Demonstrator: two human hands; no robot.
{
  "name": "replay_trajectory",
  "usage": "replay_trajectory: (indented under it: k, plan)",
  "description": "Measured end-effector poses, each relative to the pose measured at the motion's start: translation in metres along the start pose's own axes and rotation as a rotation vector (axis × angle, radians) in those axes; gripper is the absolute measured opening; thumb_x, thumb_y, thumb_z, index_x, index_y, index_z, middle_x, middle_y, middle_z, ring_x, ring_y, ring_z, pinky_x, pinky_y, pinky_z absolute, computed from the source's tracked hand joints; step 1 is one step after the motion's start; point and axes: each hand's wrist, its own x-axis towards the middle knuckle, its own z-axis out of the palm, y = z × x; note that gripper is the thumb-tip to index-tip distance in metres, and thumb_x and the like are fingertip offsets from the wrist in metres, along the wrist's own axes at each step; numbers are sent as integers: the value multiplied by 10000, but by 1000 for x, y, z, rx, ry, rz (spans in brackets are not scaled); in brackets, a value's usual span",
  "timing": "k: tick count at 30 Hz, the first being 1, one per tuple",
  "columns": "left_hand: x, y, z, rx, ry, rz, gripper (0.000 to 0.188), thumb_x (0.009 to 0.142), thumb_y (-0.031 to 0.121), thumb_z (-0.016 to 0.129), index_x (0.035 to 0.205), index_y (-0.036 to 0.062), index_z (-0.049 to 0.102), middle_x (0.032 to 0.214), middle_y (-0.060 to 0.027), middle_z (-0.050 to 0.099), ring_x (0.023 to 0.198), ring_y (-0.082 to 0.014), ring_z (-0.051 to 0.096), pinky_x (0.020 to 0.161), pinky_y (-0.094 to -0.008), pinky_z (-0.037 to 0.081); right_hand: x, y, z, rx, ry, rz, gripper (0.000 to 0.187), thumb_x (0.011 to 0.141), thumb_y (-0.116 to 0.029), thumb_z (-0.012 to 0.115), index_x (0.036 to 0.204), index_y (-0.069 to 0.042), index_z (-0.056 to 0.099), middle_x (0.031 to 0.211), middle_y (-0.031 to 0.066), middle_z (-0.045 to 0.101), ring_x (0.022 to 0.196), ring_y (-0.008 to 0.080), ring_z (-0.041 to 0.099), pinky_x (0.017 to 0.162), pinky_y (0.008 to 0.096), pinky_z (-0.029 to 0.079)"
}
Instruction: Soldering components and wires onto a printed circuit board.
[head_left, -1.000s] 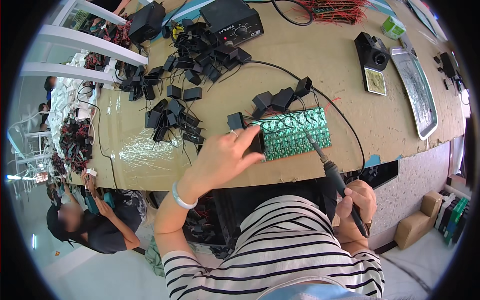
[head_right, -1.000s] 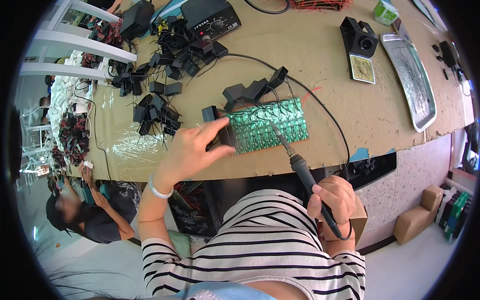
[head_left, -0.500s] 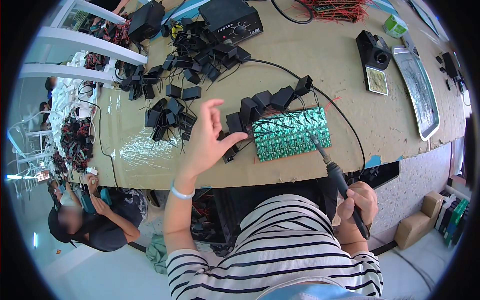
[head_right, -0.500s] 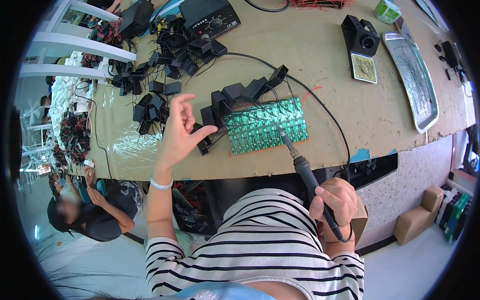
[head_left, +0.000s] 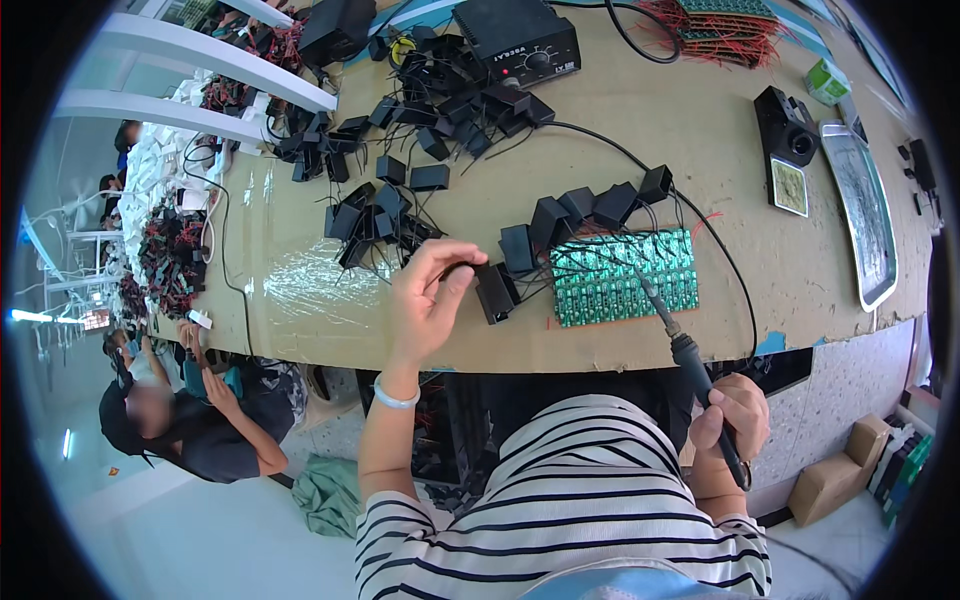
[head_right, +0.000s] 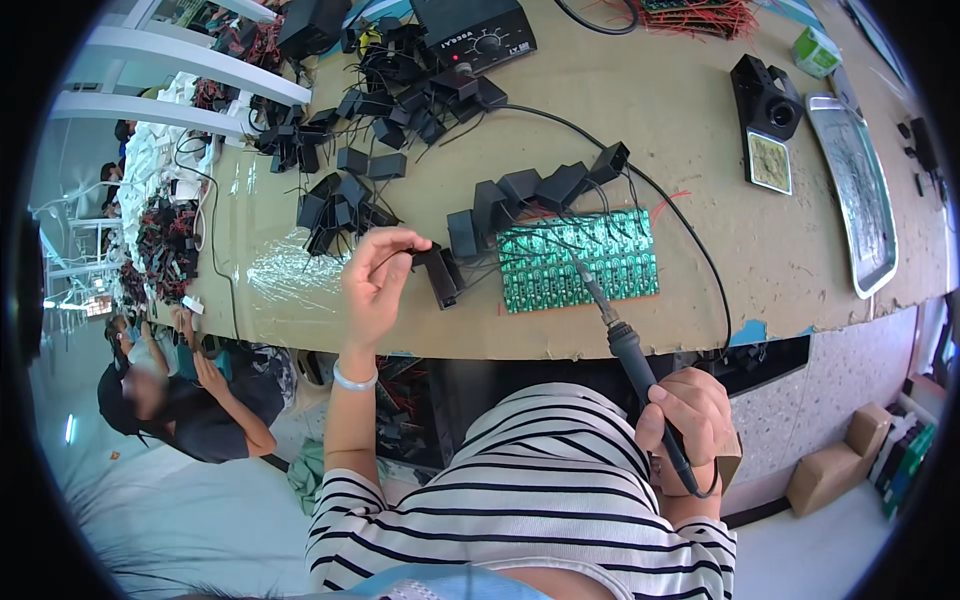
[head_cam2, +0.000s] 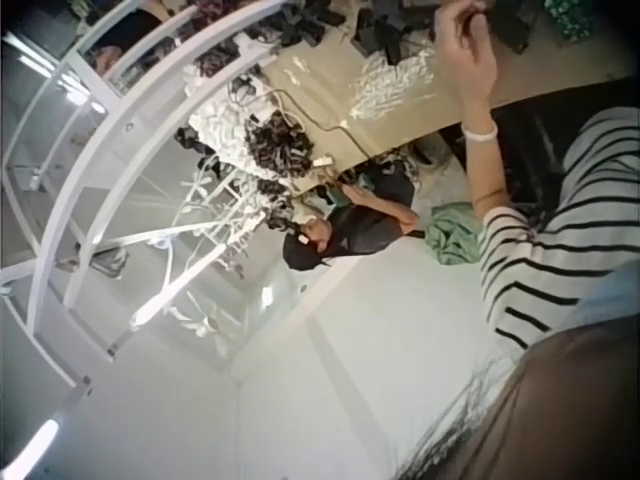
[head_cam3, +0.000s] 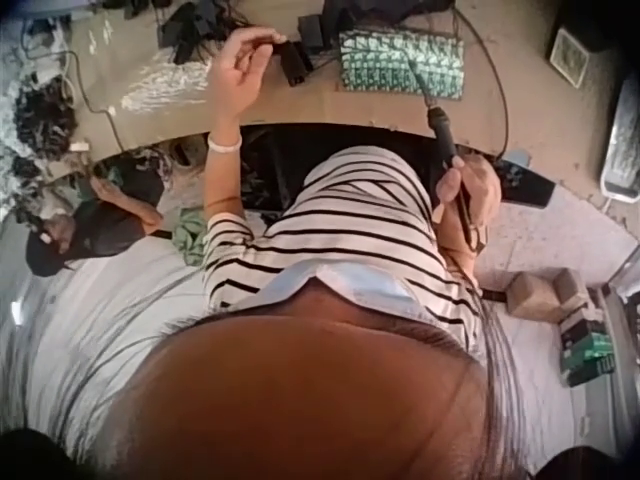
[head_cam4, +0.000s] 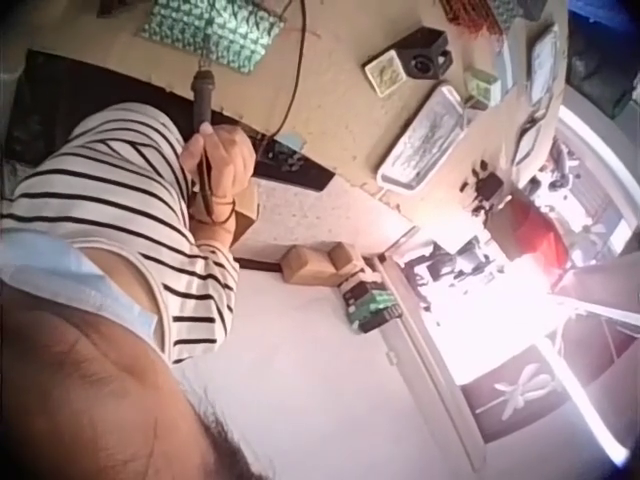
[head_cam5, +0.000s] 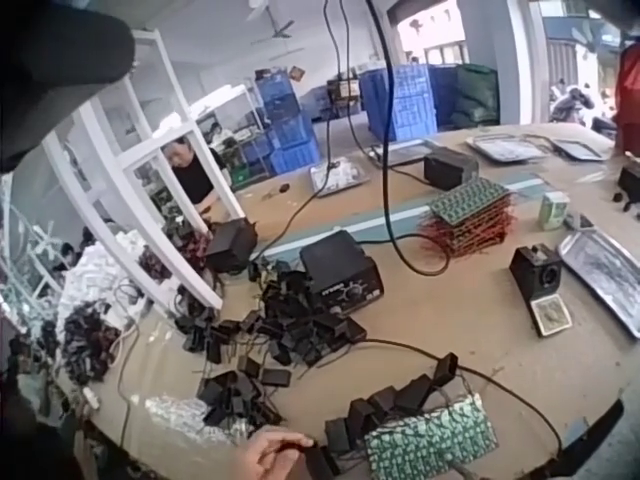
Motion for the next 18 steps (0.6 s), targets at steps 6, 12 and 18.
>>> replay_trajectory:
  k: [6, 12, 18]
  plan:
    - [7, 5, 8, 379, 101, 325, 68, 939, -3, 660, 975, 5, 717, 920, -60, 655, 602, -41, 445, 507, -200, 307, 2, 0, 0, -4, -58, -6, 122, 921, -100, 617, 907, 16, 582, 626, 90, 563, 475, 222, 563, 467, 351, 501]
    - [0, 50, 36, 728, -207, 466, 189, 796, -33, 727, 977, 12, 697, 890, -88, 587, 746, -239, 616, 662, -334, 525, -3, 0, 0, 88, -219, 58, 191, 774, 38, 697, 942, -13, 621, 734, 75, 654, 561, 231, 637, 517, 334, 526]
    - [1, 32, 57, 834, -305, 496, 191, 760, -32, 702, 928, 8, 620, 888, -82, 551, 823, -244, 612, 714, -348, 537, -12, 11, 23, 251, -195, 141, 226, 728, 110, 679, 920, 15, 607, 749, 108, 672, 527, 230, 627, 495, 325, 518]
